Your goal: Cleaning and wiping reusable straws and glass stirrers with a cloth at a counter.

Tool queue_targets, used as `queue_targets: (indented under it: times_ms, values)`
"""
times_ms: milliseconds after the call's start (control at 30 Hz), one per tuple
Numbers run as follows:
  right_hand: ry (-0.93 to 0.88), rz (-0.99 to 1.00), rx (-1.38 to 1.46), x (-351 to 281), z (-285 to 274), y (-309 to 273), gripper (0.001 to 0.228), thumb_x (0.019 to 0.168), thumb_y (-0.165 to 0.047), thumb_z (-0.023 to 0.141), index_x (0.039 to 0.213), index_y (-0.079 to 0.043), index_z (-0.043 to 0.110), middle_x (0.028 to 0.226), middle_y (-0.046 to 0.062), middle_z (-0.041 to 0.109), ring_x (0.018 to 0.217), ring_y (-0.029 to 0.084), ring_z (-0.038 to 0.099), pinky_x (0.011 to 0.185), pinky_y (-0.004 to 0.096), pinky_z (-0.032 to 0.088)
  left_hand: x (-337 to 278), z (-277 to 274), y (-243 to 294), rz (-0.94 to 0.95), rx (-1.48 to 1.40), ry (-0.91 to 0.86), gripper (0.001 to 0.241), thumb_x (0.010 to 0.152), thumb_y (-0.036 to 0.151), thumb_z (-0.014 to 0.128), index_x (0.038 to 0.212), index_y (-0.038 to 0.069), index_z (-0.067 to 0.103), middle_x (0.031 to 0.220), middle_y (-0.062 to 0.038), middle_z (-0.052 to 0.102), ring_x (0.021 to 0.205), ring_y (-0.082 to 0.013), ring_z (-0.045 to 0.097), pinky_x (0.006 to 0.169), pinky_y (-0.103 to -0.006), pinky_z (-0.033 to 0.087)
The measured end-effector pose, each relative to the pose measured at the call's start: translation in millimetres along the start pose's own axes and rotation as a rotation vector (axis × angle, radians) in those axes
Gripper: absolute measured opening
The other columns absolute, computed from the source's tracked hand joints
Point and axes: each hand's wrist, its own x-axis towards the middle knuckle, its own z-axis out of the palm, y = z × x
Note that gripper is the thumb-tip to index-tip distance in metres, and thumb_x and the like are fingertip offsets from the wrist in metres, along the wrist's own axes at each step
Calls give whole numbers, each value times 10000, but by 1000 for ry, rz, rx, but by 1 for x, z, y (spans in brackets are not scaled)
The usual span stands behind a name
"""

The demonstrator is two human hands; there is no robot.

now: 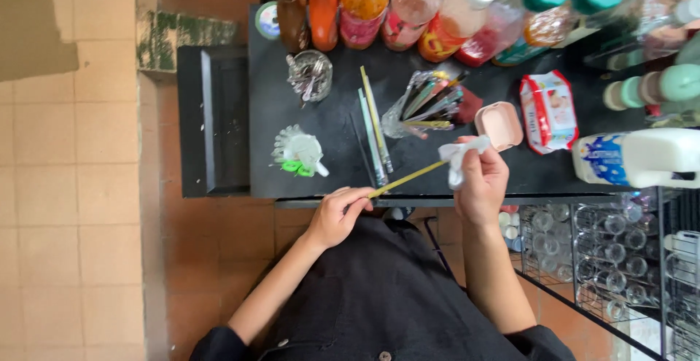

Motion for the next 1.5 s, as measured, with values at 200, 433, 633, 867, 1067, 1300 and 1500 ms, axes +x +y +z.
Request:
queue_targets:
  times_ms: [200, 433, 633, 867, 1067, 1300, 1500]
  values:
    - [-35, 101, -215, -7, -7, -2, 269, 1039, -168, 621, 1227, 15, 684, 1055, 69, 753, 886, 94, 701, 782, 233, 548, 3, 1, 11, 11, 7, 38, 227, 971, 81, 626, 1157, 24, 743, 886, -68, 781, 818, -207, 717, 790, -330, 556]
    - [-422, 315, -217, -28, 10, -5, 273, 987, -134, 646, 1232, -23, 687, 1114, 51, 750, 967, 91, 709, 838, 255, 578, 25, 22, 36, 41, 41, 26, 160, 920, 73, 717, 1065, 19, 760, 881, -75, 766, 750, -198, 678, 687, -310, 540]
    - [63, -29, -76, 1, -57, -22, 227, 1068, -181, 665, 1199, 2, 695, 1043, 67, 739, 855, 100, 666, 738, 244, 521, 31, 46, 42, 132, 84, 83, 206, 859, 79, 796, 1065, 81, 789, 905, -52, 784, 723, -141, 662, 692, -283, 536]
    - [73, 15, 39, 3, -108, 3, 255, 1056, -168, 681, 1227, 21, 675, 1061, 74, 726, 885, 117, 676, 787, 258, 529, 42, 84, 41, -47, -107, 189, 181, 844, 80, 831, 1021, 69, 795, 853, -32, 775, 622, -51, 583, 555, -223, 445]
    - [-132, 242, -87, -12, -89, -7, 236, 940, -66, 676, 1166, 2, 685, 1055, 86, 747, 908, 145, 716, 808, 298, 578, 69, 112, 54, 41, -92, 77, 148, 954, 111, 738, 1082, 42, 766, 878, -39, 789, 679, -81, 629, 602, -231, 469]
    - [160, -82, -29, 23, -170, -40, 277, 1014, -216, 734, 1186, -2, 696, 1055, 73, 746, 888, 121, 700, 779, 256, 558, 89, 145, 46, 0, 52, -41, 118, 921, 119, 763, 1022, 61, 783, 928, -50, 762, 710, -112, 654, 652, -243, 529]
    - [45, -154, -180, 22, -204, -54, 244, 970, -162, 764, 1149, -6, 708, 1132, 85, 719, 935, 121, 692, 820, 265, 572, 99, 174, 56, -68, -21, -46, 123, 837, 99, 822, 920, 51, 745, 872, -23, 709, 629, -103, 542, 586, -248, 464]
